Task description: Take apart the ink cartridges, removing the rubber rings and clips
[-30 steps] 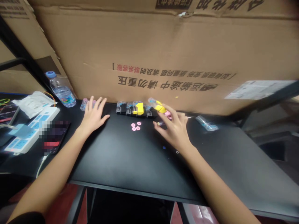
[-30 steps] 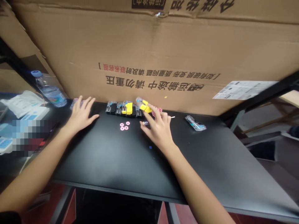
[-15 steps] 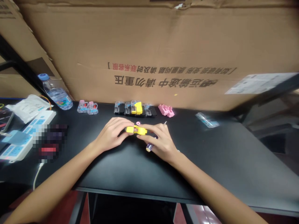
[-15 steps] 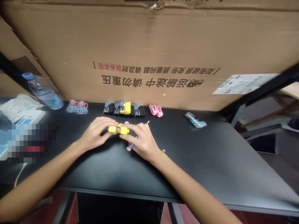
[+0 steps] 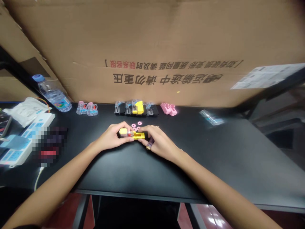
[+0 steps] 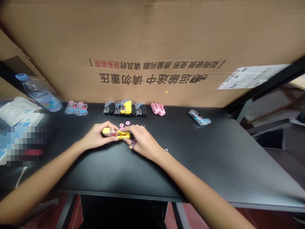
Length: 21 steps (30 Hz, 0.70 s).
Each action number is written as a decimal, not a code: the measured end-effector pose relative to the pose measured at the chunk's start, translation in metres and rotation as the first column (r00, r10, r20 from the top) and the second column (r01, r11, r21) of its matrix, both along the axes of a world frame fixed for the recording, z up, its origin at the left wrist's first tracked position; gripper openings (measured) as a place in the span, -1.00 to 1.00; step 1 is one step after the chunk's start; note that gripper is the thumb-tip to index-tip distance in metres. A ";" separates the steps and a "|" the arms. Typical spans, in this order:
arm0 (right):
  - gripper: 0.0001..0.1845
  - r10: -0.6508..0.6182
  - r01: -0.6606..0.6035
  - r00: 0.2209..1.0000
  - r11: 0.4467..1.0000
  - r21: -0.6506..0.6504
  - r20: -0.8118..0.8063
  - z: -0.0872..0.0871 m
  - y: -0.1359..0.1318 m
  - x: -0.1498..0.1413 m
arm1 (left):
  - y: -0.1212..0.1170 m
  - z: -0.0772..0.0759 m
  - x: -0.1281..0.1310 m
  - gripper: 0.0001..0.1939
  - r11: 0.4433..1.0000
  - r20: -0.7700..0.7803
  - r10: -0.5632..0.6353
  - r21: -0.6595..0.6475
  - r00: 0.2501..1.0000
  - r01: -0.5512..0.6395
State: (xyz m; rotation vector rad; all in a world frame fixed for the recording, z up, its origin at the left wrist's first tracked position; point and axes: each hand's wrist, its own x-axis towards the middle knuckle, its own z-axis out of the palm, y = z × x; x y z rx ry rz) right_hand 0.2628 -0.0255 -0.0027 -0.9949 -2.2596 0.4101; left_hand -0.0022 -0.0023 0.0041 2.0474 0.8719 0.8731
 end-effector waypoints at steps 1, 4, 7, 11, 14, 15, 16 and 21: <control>-0.68 0.022 -0.022 1.000 1.000 -0.008 -0.015 0.002 0.000 0.001 | 0.000 -0.001 0.000 -0.72 1.000 -0.018 0.003 -0.022 1.000 -0.003; -0.55 0.039 -0.041 0.995 0.999 -0.014 -0.093 0.010 0.000 0.005 | 0.001 -0.001 -0.001 -0.68 0.998 -0.062 0.010 -0.060 0.998 -0.013; -0.52 -0.021 0.023 0.986 1.000 0.012 -0.163 0.015 0.000 0.010 | 0.001 -0.001 -0.001 -0.62 0.998 -0.107 0.003 -0.066 0.994 -0.010; -0.65 -0.158 0.175 0.947 0.984 0.037 -0.280 0.018 0.001 0.010 | 0.001 -0.002 0.000 -0.57 0.999 -0.111 0.004 -0.042 0.994 -0.009; -0.72 -0.195 0.192 0.879 0.980 -0.051 -0.435 0.019 0.001 0.007 | 0.002 -0.003 0.000 -0.59 0.999 -0.117 0.008 -0.034 0.993 -0.012; -0.68 -0.204 0.176 0.851 0.979 -0.104 -0.484 0.019 0.000 0.006 | 0.002 -0.003 0.000 -0.59 0.999 -0.121 0.008 -0.030 0.993 -0.012; -0.60 -0.215 0.149 0.824 0.975 -0.166 -0.524 0.019 -0.001 0.005 | 0.002 -0.003 0.000 -0.58 1.000 -0.125 0.007 -0.026 0.992 -0.010; -0.33 -0.327 -0.038 0.766 0.836 -0.547 -0.553 0.014 -0.008 -0.006 | 0.002 -0.003 -0.001 -0.58 1.000 -0.131 -0.004 -0.017 0.991 0.002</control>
